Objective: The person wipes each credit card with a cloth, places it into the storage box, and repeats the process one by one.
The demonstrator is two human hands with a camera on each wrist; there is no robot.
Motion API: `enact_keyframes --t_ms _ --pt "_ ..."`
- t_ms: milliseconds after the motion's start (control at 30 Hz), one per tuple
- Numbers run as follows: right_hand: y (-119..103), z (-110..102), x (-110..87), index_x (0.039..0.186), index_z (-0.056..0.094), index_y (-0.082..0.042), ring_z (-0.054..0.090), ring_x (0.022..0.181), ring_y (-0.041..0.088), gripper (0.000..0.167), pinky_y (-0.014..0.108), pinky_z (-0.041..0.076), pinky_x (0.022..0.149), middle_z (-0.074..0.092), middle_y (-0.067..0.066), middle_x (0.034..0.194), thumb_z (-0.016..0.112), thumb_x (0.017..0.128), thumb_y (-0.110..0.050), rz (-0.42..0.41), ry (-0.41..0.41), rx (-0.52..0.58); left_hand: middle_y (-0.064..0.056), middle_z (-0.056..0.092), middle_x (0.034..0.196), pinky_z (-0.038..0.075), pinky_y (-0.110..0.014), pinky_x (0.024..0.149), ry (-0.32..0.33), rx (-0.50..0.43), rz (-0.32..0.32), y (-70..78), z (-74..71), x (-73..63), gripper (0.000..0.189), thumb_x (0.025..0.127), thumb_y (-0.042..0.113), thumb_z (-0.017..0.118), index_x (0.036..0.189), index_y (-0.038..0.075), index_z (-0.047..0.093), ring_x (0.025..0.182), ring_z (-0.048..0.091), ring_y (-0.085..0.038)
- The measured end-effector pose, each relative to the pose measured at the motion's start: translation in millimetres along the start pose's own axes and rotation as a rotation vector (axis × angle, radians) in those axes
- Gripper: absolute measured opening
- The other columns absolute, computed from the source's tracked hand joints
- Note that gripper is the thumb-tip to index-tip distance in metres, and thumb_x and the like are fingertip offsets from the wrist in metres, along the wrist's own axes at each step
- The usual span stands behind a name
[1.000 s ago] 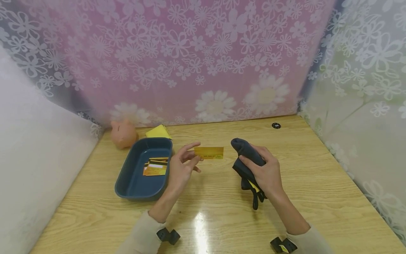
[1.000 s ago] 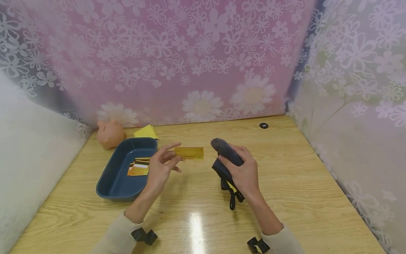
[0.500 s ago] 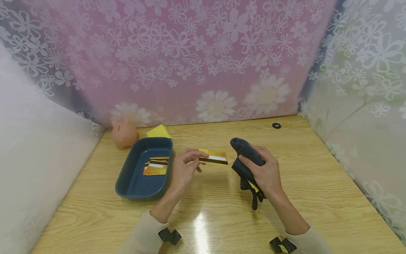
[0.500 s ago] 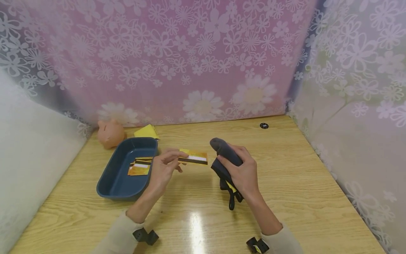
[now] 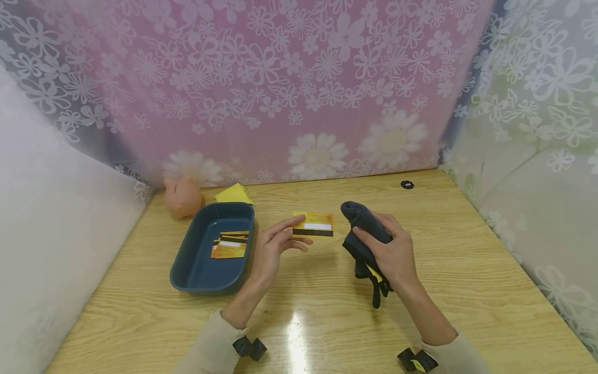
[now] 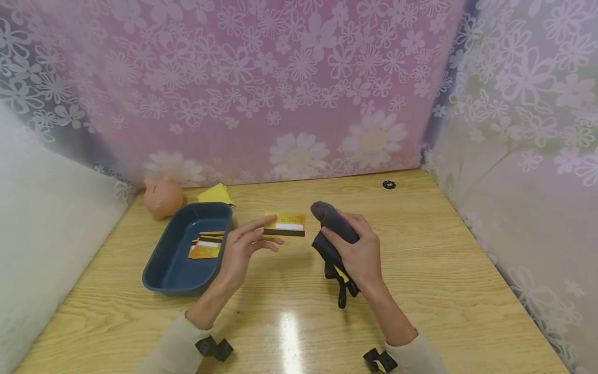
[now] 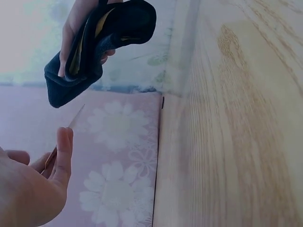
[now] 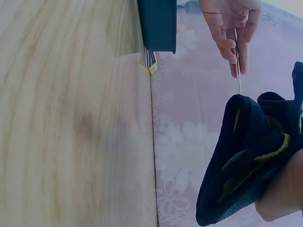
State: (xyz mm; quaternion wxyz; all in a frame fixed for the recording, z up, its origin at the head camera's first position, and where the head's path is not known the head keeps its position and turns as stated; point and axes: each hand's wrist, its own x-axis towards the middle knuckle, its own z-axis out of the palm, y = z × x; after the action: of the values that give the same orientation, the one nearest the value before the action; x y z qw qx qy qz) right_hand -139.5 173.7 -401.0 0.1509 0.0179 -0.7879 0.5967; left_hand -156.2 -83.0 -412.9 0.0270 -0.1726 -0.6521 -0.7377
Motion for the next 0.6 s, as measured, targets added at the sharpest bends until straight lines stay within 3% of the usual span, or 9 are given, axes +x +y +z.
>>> enact_keyframes --t_ms 133,200,367,600 --pt "-1 1 -0.7 0.137 0.07 -0.02 0.062 0.107 0.018 0.047 0.019 0.058 0.077 0.065 0.001 0.125 0.082 0.092 -0.029 -0.01 0.001 0.008 -0.02 0.069 0.126 0.06 -0.037 0.095 0.011 0.077 -0.003 -0.6 0.5 0.5 0.039 0.105 0.004 0.06 0.142 0.011 0.065 0.089 0.077 -0.023" --pt "-1 2 -1.3 0.136 0.071 -0.018 0.063 0.106 0.017 0.046 0.02 0.059 0.077 0.065 0.001 0.123 0.082 0.092 -0.027 -0.024 0.001 0.013 -0.017 0.067 0.132 0.059 -0.037 0.097 0.013 0.095 -0.007 -0.6 1.3 0.5 0.047 0.102 -0.002 0.062 0.146 0.017 0.062 0.093 0.077 -0.025" --pt "-4 8 -3.4 0.131 0.073 -0.014 0.064 0.104 0.017 0.041 0.022 0.06 0.078 0.066 0.001 0.119 0.083 0.092 -0.023 -0.056 -0.018 0.055 -0.016 0.062 0.134 0.06 -0.038 0.095 0.014 0.059 -0.04 0.2 3.4 0.5 0.062 0.099 -0.006 0.064 0.15 0.028 0.056 0.096 0.077 -0.03" --pt "-8 24 -9.3 0.131 0.073 -0.017 0.065 0.107 0.019 0.04 0.024 0.06 0.081 0.066 0.002 0.122 0.082 0.092 -0.02 -0.089 -0.093 0.085 -0.016 0.065 0.133 0.061 -0.047 0.092 -0.005 0.021 -0.075 0.6 4.6 0.9 0.064 0.095 -0.005 0.071 0.15 0.025 0.057 0.099 0.076 -0.034"
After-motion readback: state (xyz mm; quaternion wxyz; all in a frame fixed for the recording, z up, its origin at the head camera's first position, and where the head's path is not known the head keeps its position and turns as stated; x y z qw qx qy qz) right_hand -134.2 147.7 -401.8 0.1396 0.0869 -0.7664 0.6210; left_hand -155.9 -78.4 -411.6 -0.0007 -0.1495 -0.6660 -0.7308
